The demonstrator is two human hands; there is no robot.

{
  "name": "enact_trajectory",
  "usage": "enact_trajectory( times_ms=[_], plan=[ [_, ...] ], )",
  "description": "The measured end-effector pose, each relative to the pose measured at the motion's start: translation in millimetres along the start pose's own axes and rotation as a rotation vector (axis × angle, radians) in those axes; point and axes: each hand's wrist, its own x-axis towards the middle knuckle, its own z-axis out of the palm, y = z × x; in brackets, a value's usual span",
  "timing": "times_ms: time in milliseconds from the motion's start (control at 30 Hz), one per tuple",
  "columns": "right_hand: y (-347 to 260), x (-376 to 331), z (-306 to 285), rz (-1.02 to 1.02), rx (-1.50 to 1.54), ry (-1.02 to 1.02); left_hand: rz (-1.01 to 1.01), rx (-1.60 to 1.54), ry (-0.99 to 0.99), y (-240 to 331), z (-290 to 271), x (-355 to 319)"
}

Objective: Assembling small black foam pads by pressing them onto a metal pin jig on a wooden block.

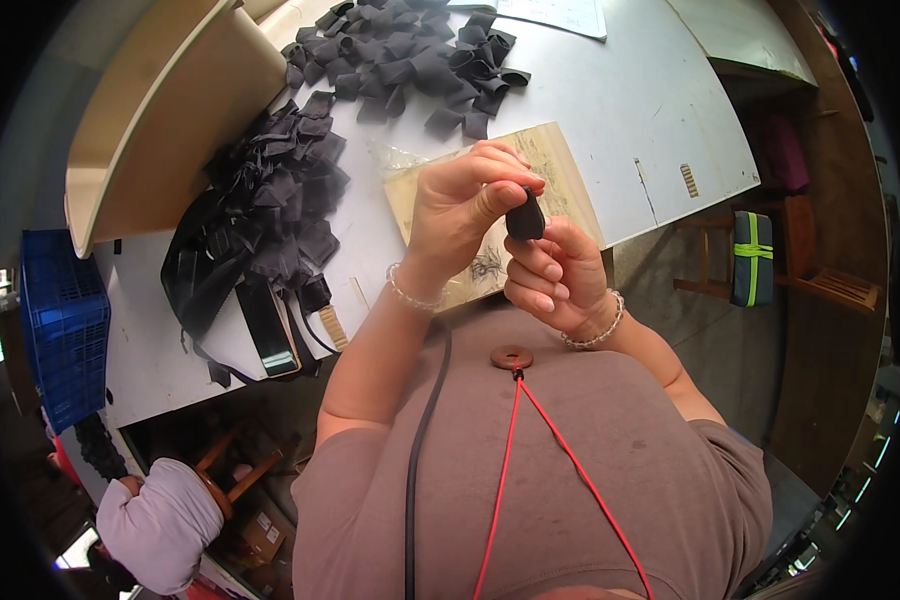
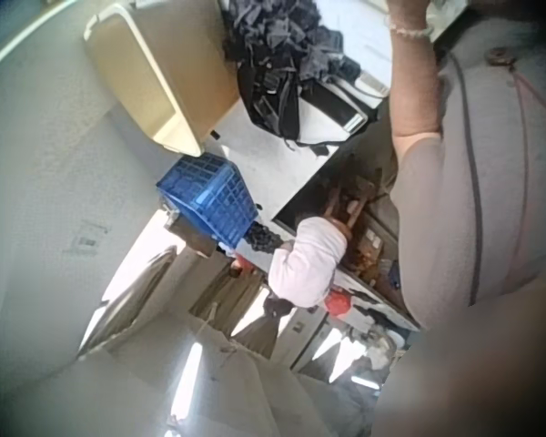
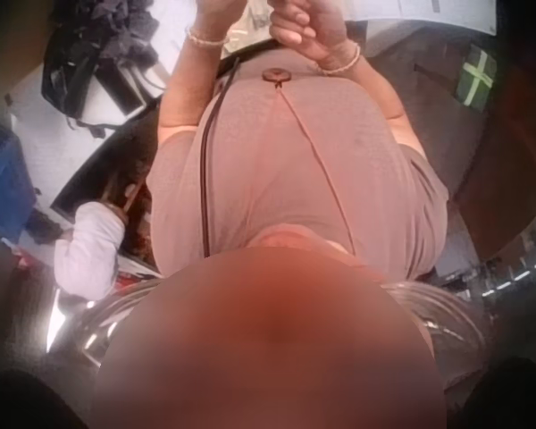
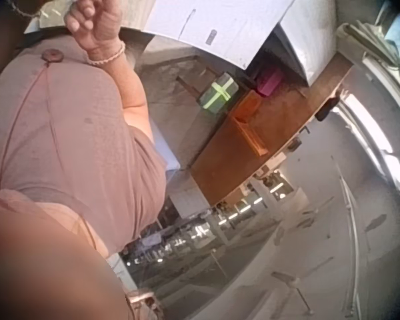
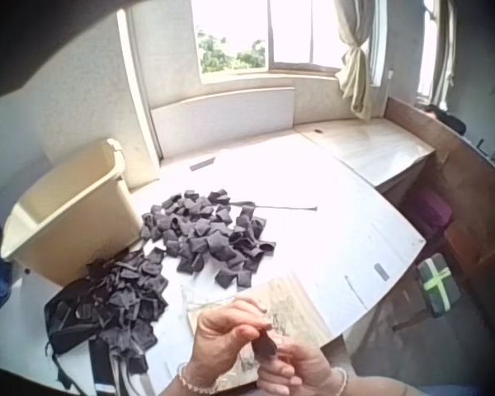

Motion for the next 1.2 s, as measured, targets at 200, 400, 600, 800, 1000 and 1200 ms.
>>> enact_trajectory(
  times_ms=[200,400,600,800,1000,1200],
  plan=[
    [4.2,1.0,-0.2,-0.021,0.055,-0.045,-0.084,-0.203,0.028,-4.4,8.0,-3.0],
    [4.1,2.8,1.5,-0.012,0.051,-0.036,-0.091,-0.251,0.057,0.7,12.1,-5.8],
    [-0.2,3.6,3.7,-0.054,-0.032,-0.044,-0.052,-0.168,0.086,-3.0,11.6,-6.5],
    [-1.6,2.2,16.2,-0.065,-0.097,0.017,-0.082,-0.291,0.201,-5.0,10.2,-10.3],
    [-1.5,5.1,26.9,-0.07,-0.152,0.077,-0.134,-0.456,0.27,-5.3,4.9,-13.7],
    [1.6,4.0,29.2,-0.06,-0.191,0.207,-0.178,-0.37,0.156,11.0,6.0,-10.9]
  ],
)
